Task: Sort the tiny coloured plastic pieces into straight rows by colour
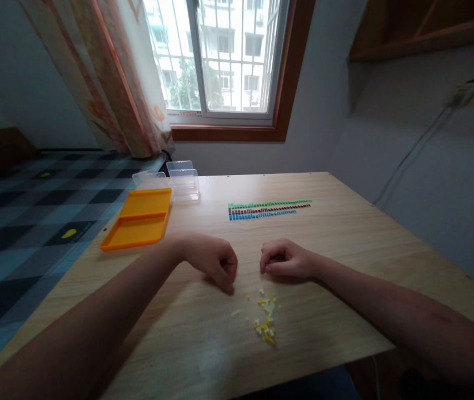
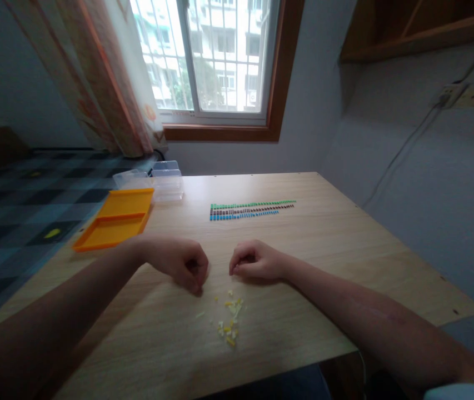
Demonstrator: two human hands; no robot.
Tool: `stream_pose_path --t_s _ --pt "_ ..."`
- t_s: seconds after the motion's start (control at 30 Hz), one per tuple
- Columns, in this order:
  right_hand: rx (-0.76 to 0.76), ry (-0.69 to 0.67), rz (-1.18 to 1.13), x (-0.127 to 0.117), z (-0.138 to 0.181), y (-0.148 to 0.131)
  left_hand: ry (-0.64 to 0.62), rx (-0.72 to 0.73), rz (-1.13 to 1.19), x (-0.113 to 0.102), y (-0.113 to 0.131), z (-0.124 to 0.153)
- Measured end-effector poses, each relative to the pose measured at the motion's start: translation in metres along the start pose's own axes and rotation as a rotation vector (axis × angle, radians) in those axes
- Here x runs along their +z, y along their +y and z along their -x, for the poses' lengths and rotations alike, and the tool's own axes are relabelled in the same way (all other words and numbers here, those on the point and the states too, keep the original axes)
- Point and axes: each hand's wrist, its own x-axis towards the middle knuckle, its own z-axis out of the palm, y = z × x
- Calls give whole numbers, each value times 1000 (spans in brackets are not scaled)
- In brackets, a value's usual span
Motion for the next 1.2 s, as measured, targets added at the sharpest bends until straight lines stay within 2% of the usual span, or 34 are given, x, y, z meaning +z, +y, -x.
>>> stream_pose_path --t_s 0.2,0.37,0.53,0.77,0.93,1.07,1.2 --pt "82 27 -80 -7 2 7 97 -92 -389 22 40 3" --pt "101 41 -113 -9 2 8 132 -99 -463 32 51 0" --pt "60 3 -60 -9 2 6 72 -77 -467 31 47 -3" --pt "-63 -149 -1 -8 9 -5 213 -149 -384 23 30 -5" --pt "-108 -233 50 -2 16 -17 215 -167 -398 18 28 -4" --pt "-129 -241 115 1 17 -19 253 -125 -366 19 24 -5" --pt "-107 -187 160 1 18 -18 307 -142 -394 20 19 -8"
